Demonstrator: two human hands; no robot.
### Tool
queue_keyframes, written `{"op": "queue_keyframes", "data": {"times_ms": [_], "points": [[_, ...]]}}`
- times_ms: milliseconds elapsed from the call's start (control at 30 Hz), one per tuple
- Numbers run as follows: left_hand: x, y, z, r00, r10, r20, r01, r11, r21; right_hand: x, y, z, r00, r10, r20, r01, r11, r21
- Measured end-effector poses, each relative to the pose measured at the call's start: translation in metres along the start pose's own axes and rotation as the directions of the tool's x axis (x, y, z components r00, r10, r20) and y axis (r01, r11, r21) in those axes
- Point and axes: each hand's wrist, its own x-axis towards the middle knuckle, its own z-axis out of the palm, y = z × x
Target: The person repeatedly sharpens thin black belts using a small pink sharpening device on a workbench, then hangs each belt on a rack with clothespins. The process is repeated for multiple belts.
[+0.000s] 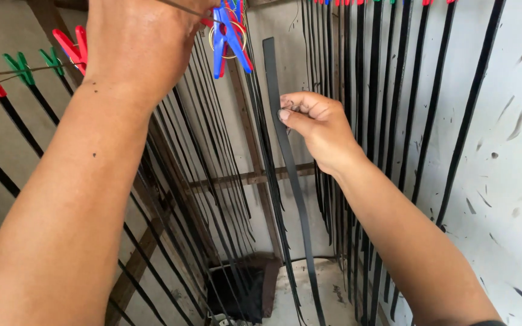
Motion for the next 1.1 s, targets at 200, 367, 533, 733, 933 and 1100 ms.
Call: {"op": "queue_keyframes", "data": {"times_ms": [200, 367, 533, 733, 933, 1100], "points": [[0.002, -0.002, -0.002, 1.000, 0.001, 0.029, 0.001, 0.997, -0.080, 0.002, -0.004, -0.003, 0.986, 0.074, 0.150, -0.095, 0.985, 0.142], [0.004, -0.002, 0.000, 0.999, 0.007, 0.050, 0.001, 0.989, -0.149, 0.006, -0.006, 0.000, 0.979, 0.085, 0.188, -0.123, 0.971, 0.203], [-0.007, -0.007, 0.006, 0.997, 0.011, 0.078, 0.006, 0.978, -0.210, 0.008, -0.014, 0.009, 0.975, 0.071, 0.210, -0.118, 0.969, 0.218], [-0.014, -0.008, 0.010, 0.994, 0.011, 0.111, 0.021, 0.958, -0.286, 0.015, -0.009, 0.013, 0.974, 0.062, 0.219, -0.118, 0.960, 0.256], [0.003, -0.006, -0.005, 0.989, 0.001, 0.145, 0.051, 0.935, -0.351, 0.019, -0.010, 0.013, 0.973, 0.065, 0.222, -0.122, 0.960, 0.250], [0.004, -0.008, -0.008, 0.986, -0.009, 0.169, 0.078, 0.911, -0.405, 0.022, -0.007, 0.012, 0.972, 0.064, 0.224, -0.123, 0.958, 0.258]]}}
